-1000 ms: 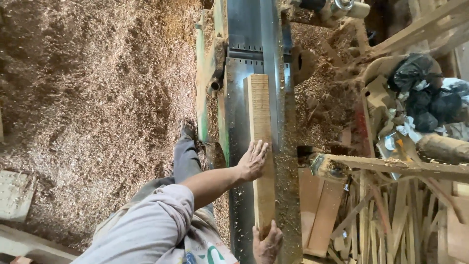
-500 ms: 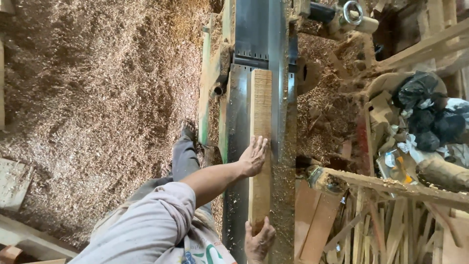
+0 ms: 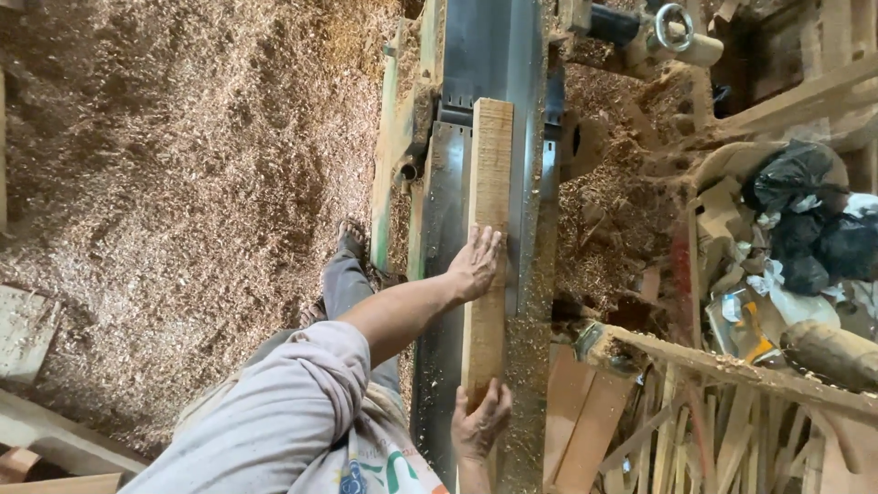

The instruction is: The person selects wooden planks from a pile on the floor, inspects them, and feeds them through a jointer machine to flatten their edges.

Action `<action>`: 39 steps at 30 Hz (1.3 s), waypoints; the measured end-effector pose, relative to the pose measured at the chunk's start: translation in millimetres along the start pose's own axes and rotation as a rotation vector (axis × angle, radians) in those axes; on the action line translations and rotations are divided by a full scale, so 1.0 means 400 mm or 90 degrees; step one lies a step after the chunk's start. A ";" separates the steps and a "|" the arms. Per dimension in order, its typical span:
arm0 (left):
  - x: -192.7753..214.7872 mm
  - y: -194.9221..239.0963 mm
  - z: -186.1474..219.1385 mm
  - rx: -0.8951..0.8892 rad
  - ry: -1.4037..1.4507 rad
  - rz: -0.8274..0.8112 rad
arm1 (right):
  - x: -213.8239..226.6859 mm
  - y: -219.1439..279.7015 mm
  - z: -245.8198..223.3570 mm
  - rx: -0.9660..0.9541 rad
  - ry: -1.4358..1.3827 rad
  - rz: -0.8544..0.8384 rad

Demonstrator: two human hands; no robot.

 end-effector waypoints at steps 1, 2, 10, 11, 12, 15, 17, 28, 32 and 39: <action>0.004 -0.007 -0.006 0.004 -0.004 -0.001 | 0.011 -0.017 -0.018 0.051 -0.002 0.053; 0.009 -0.013 -0.011 0.008 -0.009 -0.002 | 0.022 -0.033 -0.035 0.101 -0.005 0.106; 0.077 -0.035 -0.067 0.024 -0.010 -0.008 | 0.012 -0.176 -0.120 0.277 -0.078 0.083; 0.085 -0.034 -0.071 0.024 -0.010 -0.010 | 0.009 -0.185 -0.121 0.277 -0.088 0.080; 0.089 -0.038 -0.075 0.022 -0.006 -0.013 | 0.012 -0.194 -0.121 0.278 -0.086 0.076; 0.113 -0.062 -0.111 0.034 0.006 -0.022 | 0.003 -0.242 -0.144 0.293 -0.070 0.033; 0.129 -0.082 -0.142 0.051 0.072 0.008 | 0.004 -0.277 -0.167 0.282 -0.119 0.050; 0.191 -0.097 -0.355 0.027 0.258 0.252 | -0.058 -0.483 -0.269 0.281 -0.061 0.124; 0.166 0.104 -0.444 0.018 0.358 0.525 | -0.051 -0.552 -0.322 0.306 -0.137 0.180; -0.318 0.432 -0.631 0.298 0.341 0.619 | -0.081 -0.706 -0.400 0.326 -0.151 0.162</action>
Point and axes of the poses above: each hand's wrist, its own y-axis away from the middle knuckle, its own x-axis out of the back of the hand, z = x × y, the point moved 3 cm from there along -y, towards the middle knuckle, and after that the axes turned 11 degrees about y, right-handed, at the moved point
